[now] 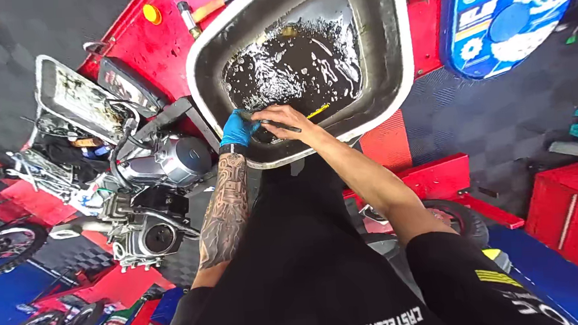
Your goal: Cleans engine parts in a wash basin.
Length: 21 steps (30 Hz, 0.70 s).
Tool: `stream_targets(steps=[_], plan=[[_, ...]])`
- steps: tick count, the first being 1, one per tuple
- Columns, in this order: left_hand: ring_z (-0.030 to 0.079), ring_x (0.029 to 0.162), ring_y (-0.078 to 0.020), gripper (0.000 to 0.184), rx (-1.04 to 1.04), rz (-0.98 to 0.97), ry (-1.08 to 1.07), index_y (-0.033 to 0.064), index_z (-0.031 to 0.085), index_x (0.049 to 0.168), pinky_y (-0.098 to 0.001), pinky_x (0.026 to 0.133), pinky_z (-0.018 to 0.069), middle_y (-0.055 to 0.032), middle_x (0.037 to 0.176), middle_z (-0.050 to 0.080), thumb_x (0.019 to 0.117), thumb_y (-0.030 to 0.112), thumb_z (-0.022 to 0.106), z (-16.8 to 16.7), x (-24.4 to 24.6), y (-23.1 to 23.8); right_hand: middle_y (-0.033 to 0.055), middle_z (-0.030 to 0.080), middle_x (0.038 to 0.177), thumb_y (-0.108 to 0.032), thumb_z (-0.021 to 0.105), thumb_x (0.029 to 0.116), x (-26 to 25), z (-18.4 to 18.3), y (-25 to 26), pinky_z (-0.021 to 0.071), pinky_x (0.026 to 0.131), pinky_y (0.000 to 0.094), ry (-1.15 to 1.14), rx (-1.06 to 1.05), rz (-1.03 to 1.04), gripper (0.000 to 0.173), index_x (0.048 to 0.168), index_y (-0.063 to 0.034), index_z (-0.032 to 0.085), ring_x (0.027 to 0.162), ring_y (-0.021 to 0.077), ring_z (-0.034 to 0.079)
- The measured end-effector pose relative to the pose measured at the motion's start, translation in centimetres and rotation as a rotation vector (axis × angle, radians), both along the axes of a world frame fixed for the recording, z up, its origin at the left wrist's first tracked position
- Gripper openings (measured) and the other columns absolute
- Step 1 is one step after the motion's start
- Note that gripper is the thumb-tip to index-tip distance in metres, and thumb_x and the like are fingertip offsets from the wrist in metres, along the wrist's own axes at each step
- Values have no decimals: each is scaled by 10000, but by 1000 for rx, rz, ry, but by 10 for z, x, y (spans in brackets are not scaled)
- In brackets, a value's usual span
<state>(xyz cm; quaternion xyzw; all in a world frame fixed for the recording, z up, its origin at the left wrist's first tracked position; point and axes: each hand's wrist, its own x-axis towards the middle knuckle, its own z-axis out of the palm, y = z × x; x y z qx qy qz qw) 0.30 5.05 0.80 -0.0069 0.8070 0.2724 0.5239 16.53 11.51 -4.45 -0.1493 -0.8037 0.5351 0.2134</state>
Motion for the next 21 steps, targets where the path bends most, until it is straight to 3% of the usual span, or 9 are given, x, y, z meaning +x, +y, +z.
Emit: stream_targets(steps=[1, 4, 6, 11, 13, 16, 19, 21], plan=[[653, 1085, -224, 341, -8, 40, -8, 37, 497, 1401, -392, 903, 582, -163, 1268, 622, 1096, 149, 394, -4, 1, -2, 101, 743, 1183, -122, 590, 987, 2, 0, 0, 569, 994, 421, -15, -15, 5, 316, 1279, -105, 710, 1092, 235, 714], [650, 993, -242, 348, 32, 410, -107, 48, 490, 1354, -408, 832, 585, -157, 1198, 608, 1070, 231, 407, -10, 6, 0, 96, 748, 1153, -125, 616, 972, 14, -4, 0, 580, 954, 408, -57, -50, -64, 313, 1267, -108, 718, 1038, 216, 720], [657, 994, -275, 383, 73, 542, -117, 47, 438, 1384, -440, 823, 597, -183, 1234, 583, 1049, 231, 409, -6, 0, 2, 85, 746, 1175, -113, 633, 955, 30, -9, 9, 580, 980, 419, -191, -85, -167, 320, 1263, -118, 721, 1069, 204, 717], [675, 1069, -290, 409, 79, 463, -169, 52, 395, 1441, -441, 870, 601, -191, 1303, 589, 1074, 233, 386, -4, -15, -1, 49, 752, 1150, -187, 664, 959, 31, -11, 22, 583, 962, 375, -335, -237, -438, 330, 1283, -137, 700, 1036, 131, 717], [660, 1080, -278, 391, 67, 335, -134, 42, 413, 1440, -441, 885, 594, -182, 1302, 576, 1084, 201, 381, -19, -11, -1, 56, 756, 1141, -178, 668, 945, 11, -13, 14, 586, 952, 398, -359, -248, -466, 343, 1283, -140, 705, 1035, 156, 721], [668, 1119, -279, 406, 44, -32, -3, 41, 493, 1464, -470, 915, 593, -192, 1354, 600, 1103, 208, 412, -47, -4, -4, 113, 747, 1144, -172, 657, 938, -7, -29, -2, 576, 937, 511, -495, -267, -432, 377, 1313, -153, 692, 1054, 274, 721], [690, 1107, -292, 342, -44, -398, 254, 50, 639, 1330, -527, 949, 577, -181, 1233, 686, 1058, 217, 517, -65, 1, 2, 64, 750, 1162, -196, 659, 941, -6, -35, -11, 569, 966, 466, -525, -360, -431, 368, 1306, -176, 695, 1066, 208, 715], [653, 1208, -312, 377, -122, -549, 474, 94, 641, 1364, -556, 1051, 502, -154, 1275, 692, 1016, 221, 571, -61, 4, 7, 63, 759, 1125, -194, 656, 933, -3, -31, -13, 578, 931, 454, -535, -355, -499, 367, 1297, -185, 700, 1028, 201, 724]])
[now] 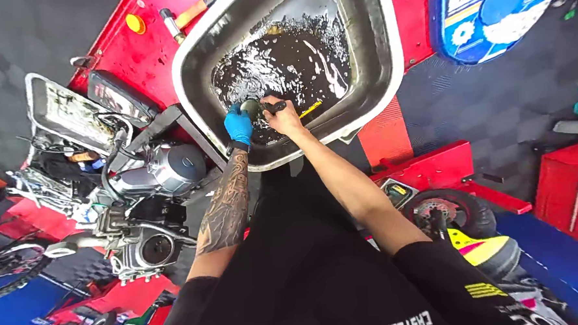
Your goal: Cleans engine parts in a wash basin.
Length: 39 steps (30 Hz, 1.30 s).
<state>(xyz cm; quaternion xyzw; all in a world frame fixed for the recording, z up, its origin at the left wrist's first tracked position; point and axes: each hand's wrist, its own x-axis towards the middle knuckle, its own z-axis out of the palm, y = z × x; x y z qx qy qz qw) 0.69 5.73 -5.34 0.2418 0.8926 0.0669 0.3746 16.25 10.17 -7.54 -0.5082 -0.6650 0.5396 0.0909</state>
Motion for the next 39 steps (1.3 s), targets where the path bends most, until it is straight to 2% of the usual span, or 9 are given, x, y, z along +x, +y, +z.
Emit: stream_targets(steps=[6, 10, 14, 20, 24, 28, 31, 36, 39], plan=[[523, 1396, -236, 595, 121, -222, 179, 97, 515, 1504, -430, 1176, 422, -116, 1501, 553, 938, 190, 670, -3, 7, -19, 79, 737, 1205, -146, 649, 955, -34, 7, -3, 574, 991, 394, 192, 144, -32, 391, 1344, -135, 674, 1106, 180, 706], [574, 1346, -241, 642, 89, -239, 180, 158, 432, 1575, -453, 1132, 461, -99, 1475, 584, 962, 186, 620, -11, 8, -17, 88, 762, 1098, -144, 644, 935, -34, -8, 1, 584, 921, 452, 205, 124, 210, 348, 1277, -141, 711, 1006, 219, 730], [573, 1333, -285, 899, 96, -186, 145, 185, 388, 1598, -462, 1127, 461, -132, 1448, 592, 815, 226, 826, -19, -3, -15, 68, 765, 1043, -161, 647, 895, -34, 1, 29, 594, 855, 481, -13, 130, 186, 371, 1257, -189, 721, 945, 221, 734], [630, 1246, -307, 854, 69, -190, 170, 177, 264, 1647, -475, 1072, 499, -163, 1348, 648, 898, 196, 674, -17, -3, -15, 49, 767, 1102, -174, 670, 902, -50, -6, 10, 590, 909, 443, 75, 118, 243, 371, 1270, -164, 721, 997, 179, 730], [588, 1295, -348, 908, 64, -159, 116, 197, 307, 1632, -511, 1090, 480, -175, 1405, 607, 858, 233, 781, -19, -3, -18, 64, 760, 1050, -209, 667, 862, -41, 8, 31, 589, 857, 508, -150, 103, 239, 361, 1217, -194, 729, 972, 227, 728], [593, 1296, -343, 824, 55, -203, 120, 155, 336, 1618, -503, 1094, 480, -181, 1401, 612, 889, 175, 720, -17, -2, -15, 58, 762, 1130, -148, 647, 937, -47, -1, 18, 595, 924, 421, 56, 186, 230, 360, 1292, -146, 707, 1017, 172, 730], [547, 1356, -332, 763, 30, -259, 111, 131, 397, 1588, -494, 1137, 445, -154, 1469, 571, 894, 145, 712, -16, 2, -14, 55, 761, 1078, -206, 676, 871, -24, 6, 16, 584, 888, 493, -138, 56, 240, 348, 1212, -177, 739, 993, 208, 724], [497, 1395, -349, 834, -22, -356, 150, 141, 458, 1555, -547, 1123, 436, -149, 1557, 478, 833, 371, 805, -16, 10, -8, 131, 740, 1136, -202, 641, 947, 6, 9, 19, 595, 882, 511, -187, 183, 106, 395, 1336, -145, 671, 1009, 286, 727], [539, 1345, -390, 683, 2, -361, 207, 86, 507, 1511, -579, 1096, 445, -191, 1489, 543, 890, 255, 736, -12, 13, -7, 132, 746, 1063, -206, 642, 938, 10, 2, 12, 595, 848, 520, -159, 165, 147, 377, 1309, -150, 683, 957, 292, 730]])
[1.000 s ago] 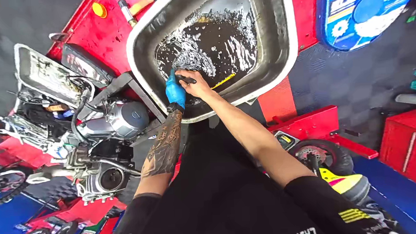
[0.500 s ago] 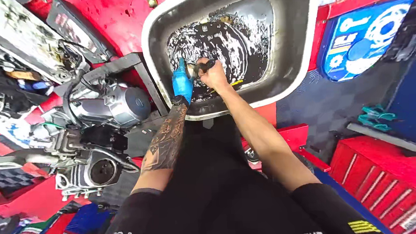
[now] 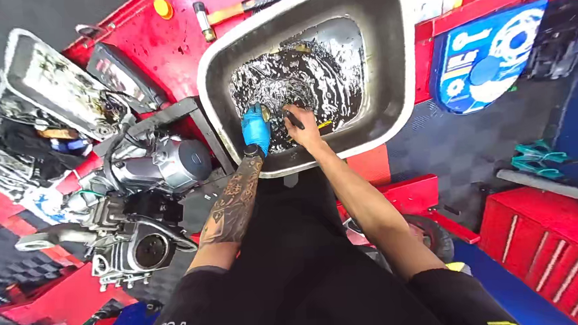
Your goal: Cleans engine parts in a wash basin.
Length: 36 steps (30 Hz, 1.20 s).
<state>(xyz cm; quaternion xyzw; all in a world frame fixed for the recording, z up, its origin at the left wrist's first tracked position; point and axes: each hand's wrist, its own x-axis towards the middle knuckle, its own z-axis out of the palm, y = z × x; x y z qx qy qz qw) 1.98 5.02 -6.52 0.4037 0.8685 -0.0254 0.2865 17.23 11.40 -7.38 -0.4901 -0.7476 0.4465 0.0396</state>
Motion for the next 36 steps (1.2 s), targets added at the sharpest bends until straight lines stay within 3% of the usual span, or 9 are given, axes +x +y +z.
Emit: stream_targets(steps=[3, 6, 10, 13, 17, 22, 25, 32, 36], plan=[[469, 1439, -357, 568, -436, 123, -222, 103, 304, 1623, -549, 1168, 381, -176, 1579, 454, 1075, 156, 442, 71, 0, 39, 88, 756, 1055, -185, 663, 918, 1, 17, 8, 590, 861, 492, 56, -122, -127, 362, 1278, -154, 694, 943, 229, 730], [690, 1060, -442, 407, -4, 210, -180, 95, 586, 1419, -662, 886, 546, -250, 1151, 706, 1035, 181, 480, 41, -7, -6, 63, 763, 1040, -167, 665, 933, 2, 26, 8, 608, 795, 397, 226, -43, -254, 366, 1297, -133, 690, 856, 157, 726], [717, 1009, -354, 346, 18, 234, -405, 109, 643, 1338, -614, 889, 569, -185, 1134, 723, 1028, 240, 563, 49, -22, -13, 69, 735, 1232, -92, 658, 959, -8, 36, 1, 581, 996, 362, 549, -11, -55, 339, 1295, -86, 703, 1107, 139, 706], [715, 1007, -338, 273, -75, 150, -360, 24, 706, 1152, -595, 927, 556, -189, 1057, 732, 976, 215, 621, 52, -28, -3, 80, 751, 1170, -91, 641, 955, -2, 21, 5, 575, 997, 396, 568, 26, 202, 311, 1252, -106, 732, 1076, 181, 716], [715, 1023, -349, 301, -95, 179, -331, 51, 705, 1207, -620, 922, 556, -196, 1091, 728, 971, 205, 601, 55, -36, -11, 76, 761, 1115, -163, 616, 940, 19, 14, 28, 583, 918, 467, 336, 10, 241, 340, 1264, -165, 722, 1008, 218, 730], [744, 990, -275, 322, -47, 263, -421, 30, 660, 1286, -516, 905, 620, -182, 1140, 723, 1005, 166, 584, 54, -28, 2, 61, 757, 1168, -97, 651, 957, -1, 27, 6, 592, 964, 371, 600, -1, 106, 319, 1269, -93, 718, 1038, 137, 726], [749, 970, -284, 336, -53, 263, -420, 47, 649, 1322, -525, 887, 626, -186, 1149, 718, 1019, 177, 581, 57, -20, -1, 49, 773, 1104, -158, 638, 945, 4, 18, 11, 590, 909, 420, 457, -15, 149, 336, 1270, -152, 722, 980, 163, 737], [751, 864, -302, 255, -52, 227, -377, 41, 687, 1174, -566, 817, 619, -173, 1022, 741, 985, 192, 605, 54, -9, -16, 60, 756, 1163, -169, 633, 954, 5, 21, 7, 565, 956, 454, 439, 24, 252, 333, 1273, -187, 726, 1054, 219, 718], [753, 896, -299, 309, -66, 263, -373, 58, 666, 1273, -555, 842, 625, -177, 1081, 734, 1006, 192, 584, 53, -23, -19, 100, 754, 1084, -186, 626, 928, 26, 16, 31, 565, 900, 532, 258, -4, 304, 343, 1257, -205, 722, 1015, 289, 717]])
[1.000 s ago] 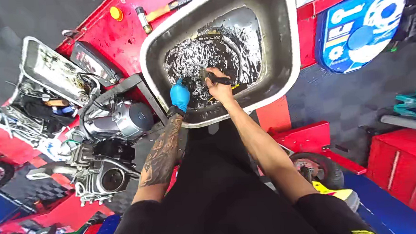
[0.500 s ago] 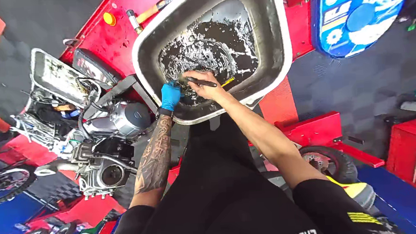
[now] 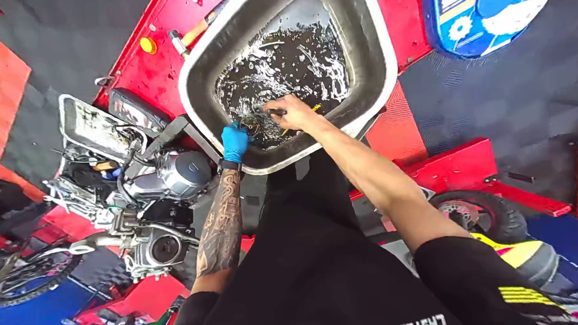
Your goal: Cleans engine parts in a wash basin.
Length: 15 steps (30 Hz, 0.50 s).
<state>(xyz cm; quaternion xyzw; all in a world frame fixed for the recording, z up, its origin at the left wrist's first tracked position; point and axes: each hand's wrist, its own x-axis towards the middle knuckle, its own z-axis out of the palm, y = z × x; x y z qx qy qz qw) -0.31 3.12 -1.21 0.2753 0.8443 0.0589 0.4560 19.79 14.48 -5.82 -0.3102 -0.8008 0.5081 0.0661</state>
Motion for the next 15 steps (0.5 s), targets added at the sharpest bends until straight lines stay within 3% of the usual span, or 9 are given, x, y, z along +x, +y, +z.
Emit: stream_targets(steps=[3, 5, 9, 13, 15], plan=[[751, 935, -276, 290, -5, 18, -24, 43, 678, 1252, -524, 872, 625, -169, 1099, 734, 1000, 157, 592, 3, 2, 12, 37, 759, 1154, -137, 641, 965, -16, 13, -11, 582, 969, 390, 272, -75, -149, 310, 1264, -136, 720, 1039, 140, 723], [755, 925, -260, 275, 2, 6, -36, 34, 685, 1232, -505, 864, 638, -163, 1087, 733, 995, 141, 596, 7, 1, 19, 29, 766, 1133, -141, 645, 959, -23, 9, -21, 573, 954, 409, 296, -124, -128, 306, 1253, -145, 728, 1015, 142, 724], [751, 950, -290, 332, 88, 62, -92, 53, 643, 1312, -529, 854, 634, -177, 1150, 719, 1015, 194, 602, 7, 1, -1, 34, 768, 1073, -159, 636, 937, -25, 11, -14, 581, 902, 437, 194, -92, -100, 313, 1235, -172, 730, 967, 167, 727], [645, 1192, -242, 491, 318, 376, -464, 58, 451, 1513, -431, 997, 566, -135, 1432, 575, 1040, 143, 553, 18, 5, -7, 37, 747, 1166, -142, 641, 969, -38, 22, -26, 598, 913, 389, 240, -289, -409, 317, 1279, -147, 707, 997, 129, 718], [589, 1282, -238, 576, 393, 434, -624, 105, 352, 1583, -434, 1042, 538, -113, 1510, 508, 1039, 134, 539, 5, -3, -14, 51, 738, 1143, -155, 654, 972, -42, 17, -30, 643, 837, 418, 244, -412, -525, 309, 1278, -155, 700, 909, 155, 737]])
